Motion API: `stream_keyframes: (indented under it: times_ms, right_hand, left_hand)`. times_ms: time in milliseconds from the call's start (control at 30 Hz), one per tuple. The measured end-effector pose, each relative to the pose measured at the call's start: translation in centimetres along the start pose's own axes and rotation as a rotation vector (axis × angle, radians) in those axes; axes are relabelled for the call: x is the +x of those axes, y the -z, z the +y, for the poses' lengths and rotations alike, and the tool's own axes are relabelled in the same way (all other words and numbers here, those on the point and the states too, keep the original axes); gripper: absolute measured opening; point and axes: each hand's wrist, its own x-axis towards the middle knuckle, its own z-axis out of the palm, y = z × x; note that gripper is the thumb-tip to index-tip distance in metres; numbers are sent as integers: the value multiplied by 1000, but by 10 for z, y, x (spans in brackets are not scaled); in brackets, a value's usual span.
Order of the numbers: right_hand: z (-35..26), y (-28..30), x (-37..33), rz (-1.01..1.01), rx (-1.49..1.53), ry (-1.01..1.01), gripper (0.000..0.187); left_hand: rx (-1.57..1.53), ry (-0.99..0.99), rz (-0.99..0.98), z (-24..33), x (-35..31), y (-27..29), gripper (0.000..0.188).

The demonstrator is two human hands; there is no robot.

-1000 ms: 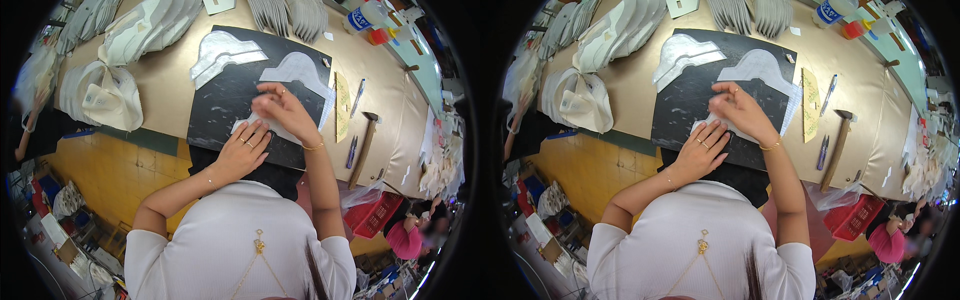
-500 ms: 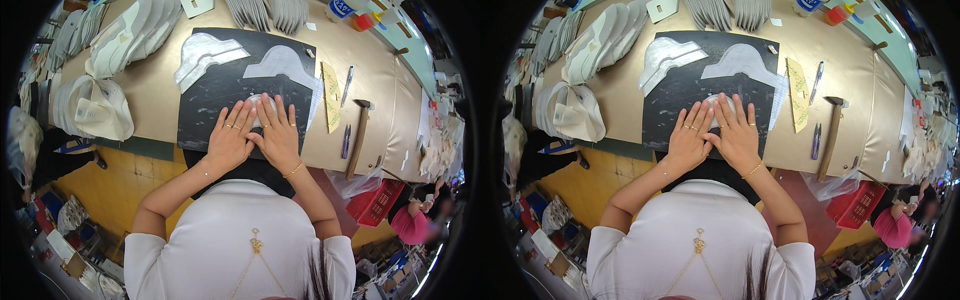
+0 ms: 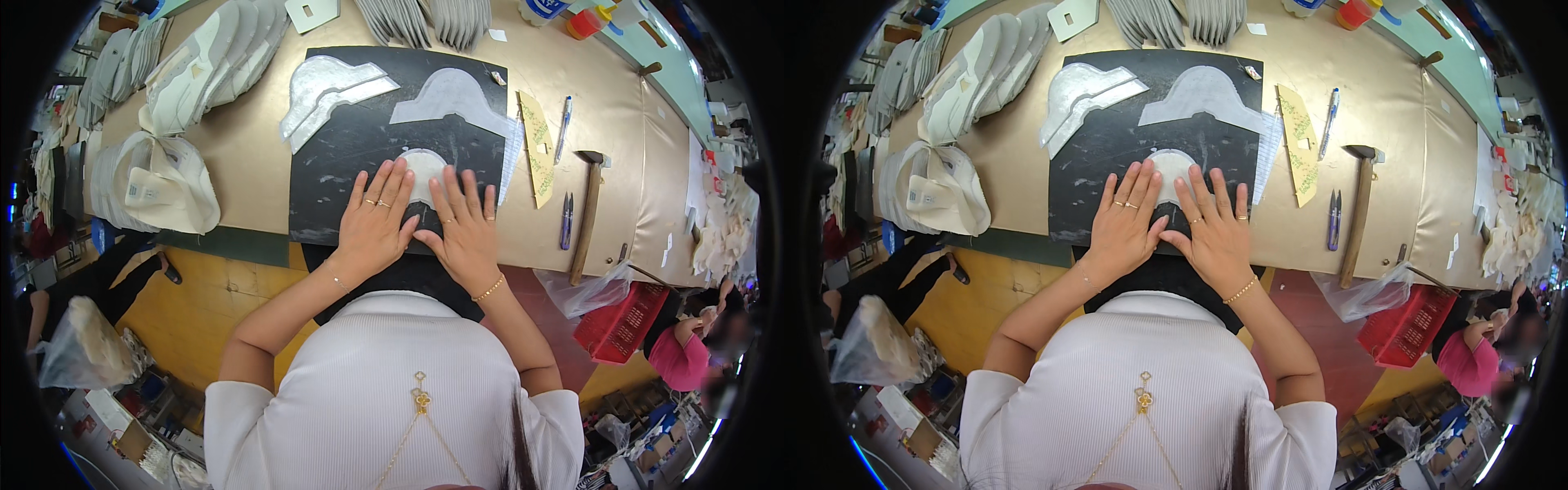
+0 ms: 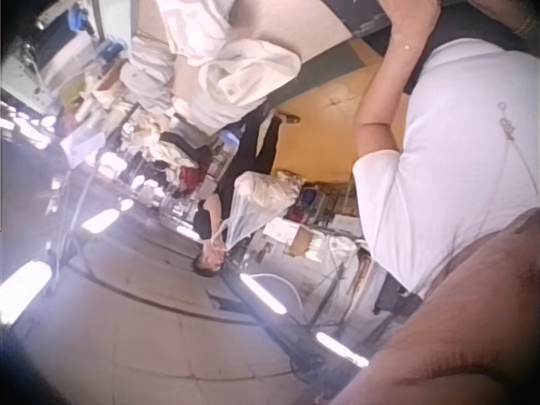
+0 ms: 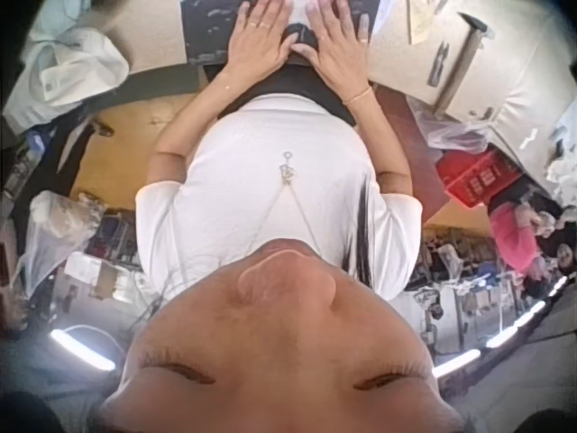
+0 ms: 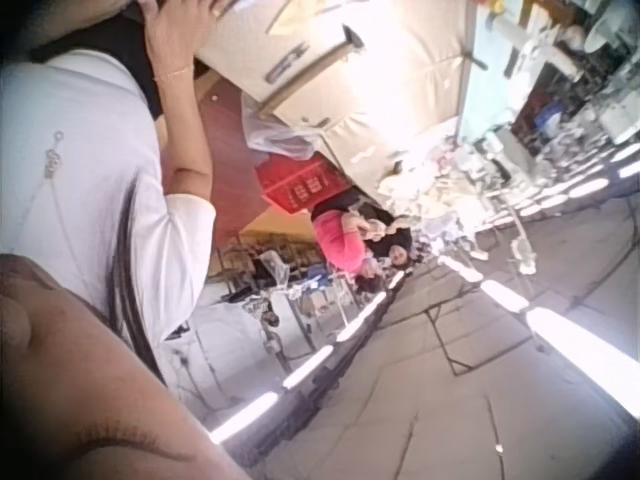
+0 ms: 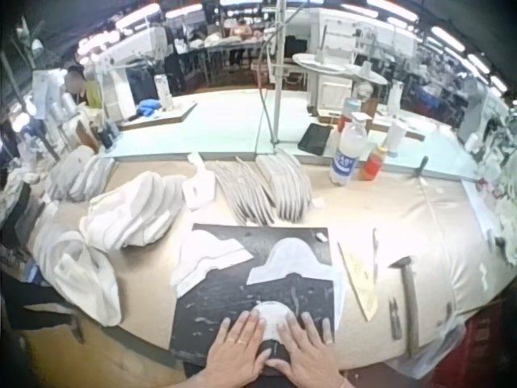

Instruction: The person applies glue from a plastic bottle onto white fabric pieces laid on a black cutting mat, then presses and smooths the pieces to adhere them. The person handles multiple fabric pieces one at a time, aligning and pressing them down on the mat.

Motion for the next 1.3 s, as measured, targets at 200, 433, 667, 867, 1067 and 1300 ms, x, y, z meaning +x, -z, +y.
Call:
stream_keyframes:
  times_ms: [200, 433, 667, 867, 1067, 1300]
  right_hand:
    - [-8, -2, 6, -54, -75, 9, 74]
    - [-16, 17, 17, -58, 48, 12, 76]
    - [-33, -9, 33, -102, -33, 209, 75]
    - [-44, 2, 35, 54, -26, 174, 74]
    - [-36, -12, 37, -31, 20, 180, 67]
    - [-38, 16, 40, 69, 180, 98, 48]
  left_hand:
    - [50, 81, -81, -21, -31, 19, 73]
    - [-167, 435, 234, -87, -40, 52, 71]
    - [-260, 686, 289, -167, 38, 50, 52]
    - [-607, 791, 279, -165, 44, 66, 32]
    - [-486, 730, 353, -158, 33, 53, 32]
    - [-685, 831, 416, -147, 26, 61, 29]
